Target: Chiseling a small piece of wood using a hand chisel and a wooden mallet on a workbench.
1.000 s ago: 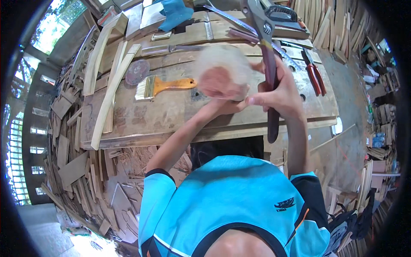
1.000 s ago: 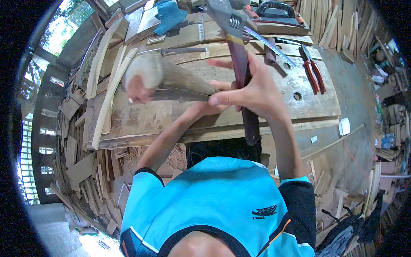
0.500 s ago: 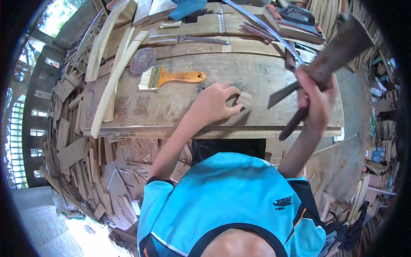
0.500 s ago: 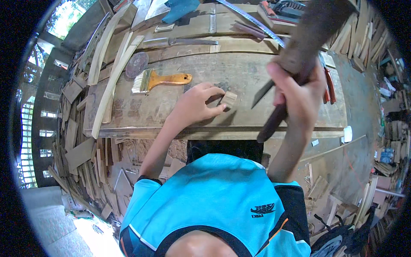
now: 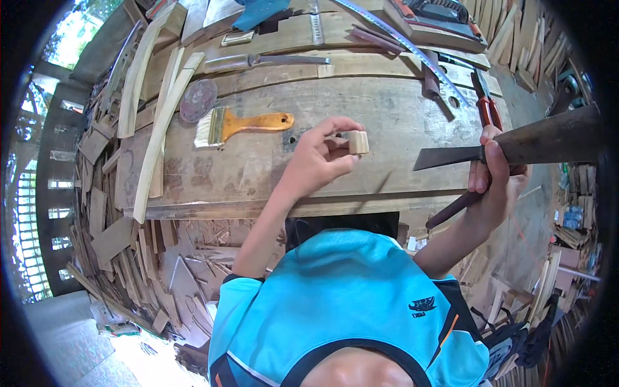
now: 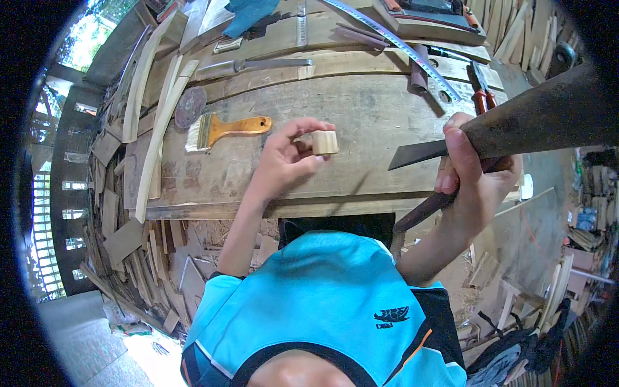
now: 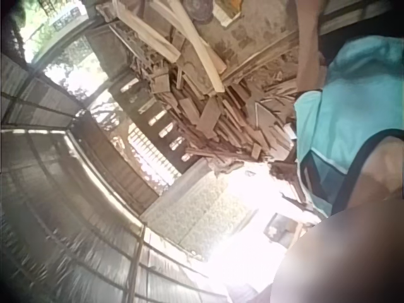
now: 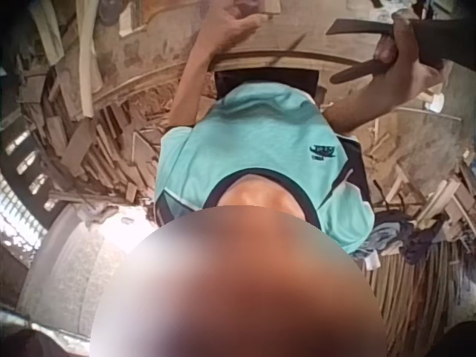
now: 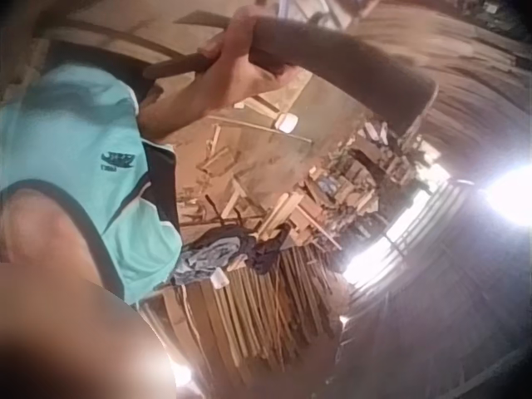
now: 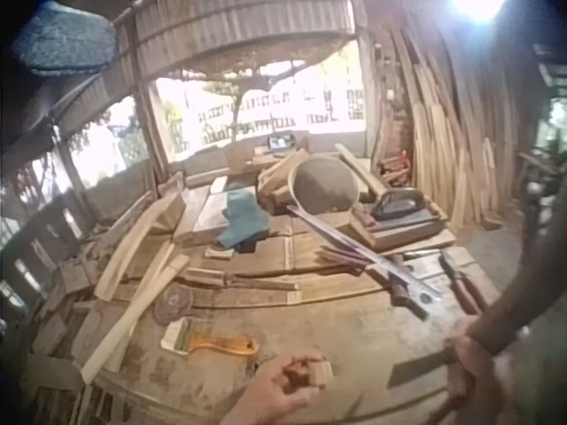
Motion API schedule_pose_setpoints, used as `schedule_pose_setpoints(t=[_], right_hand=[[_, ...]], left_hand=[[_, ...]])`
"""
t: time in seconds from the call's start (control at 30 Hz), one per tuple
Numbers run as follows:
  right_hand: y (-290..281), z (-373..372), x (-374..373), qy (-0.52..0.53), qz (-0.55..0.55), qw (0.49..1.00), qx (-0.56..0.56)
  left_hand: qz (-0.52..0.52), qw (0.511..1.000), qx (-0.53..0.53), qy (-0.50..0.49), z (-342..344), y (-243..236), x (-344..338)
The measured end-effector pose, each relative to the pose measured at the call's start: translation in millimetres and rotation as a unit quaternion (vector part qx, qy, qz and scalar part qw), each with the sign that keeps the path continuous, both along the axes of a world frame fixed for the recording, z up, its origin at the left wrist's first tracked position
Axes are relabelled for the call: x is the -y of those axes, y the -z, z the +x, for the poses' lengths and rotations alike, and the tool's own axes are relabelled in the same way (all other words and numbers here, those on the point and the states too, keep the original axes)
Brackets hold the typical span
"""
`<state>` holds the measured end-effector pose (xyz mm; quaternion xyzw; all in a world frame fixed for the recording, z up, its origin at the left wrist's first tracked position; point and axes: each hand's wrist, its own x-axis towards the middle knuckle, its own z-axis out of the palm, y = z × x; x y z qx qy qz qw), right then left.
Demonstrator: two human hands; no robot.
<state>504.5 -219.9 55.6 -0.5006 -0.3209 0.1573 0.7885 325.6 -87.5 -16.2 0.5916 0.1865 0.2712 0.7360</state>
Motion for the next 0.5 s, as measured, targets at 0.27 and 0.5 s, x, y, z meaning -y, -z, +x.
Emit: schedule_pose_setpoints(t=[0.27, 0.5], right_hand=[[2.2, -2.4, -3.9, -0.041, -0.036, 0.999, 0.002], [0.3, -11.0, -9.4, -0.1, 0.009, 0.992, -0.081]], left_hand=[[-0.003, 0.999, 0.014, -0.032, -16.3, 16.5, 5.0], [0.301, 0.936, -0.15, -0.103, -15.0, 16.6, 12.4]])
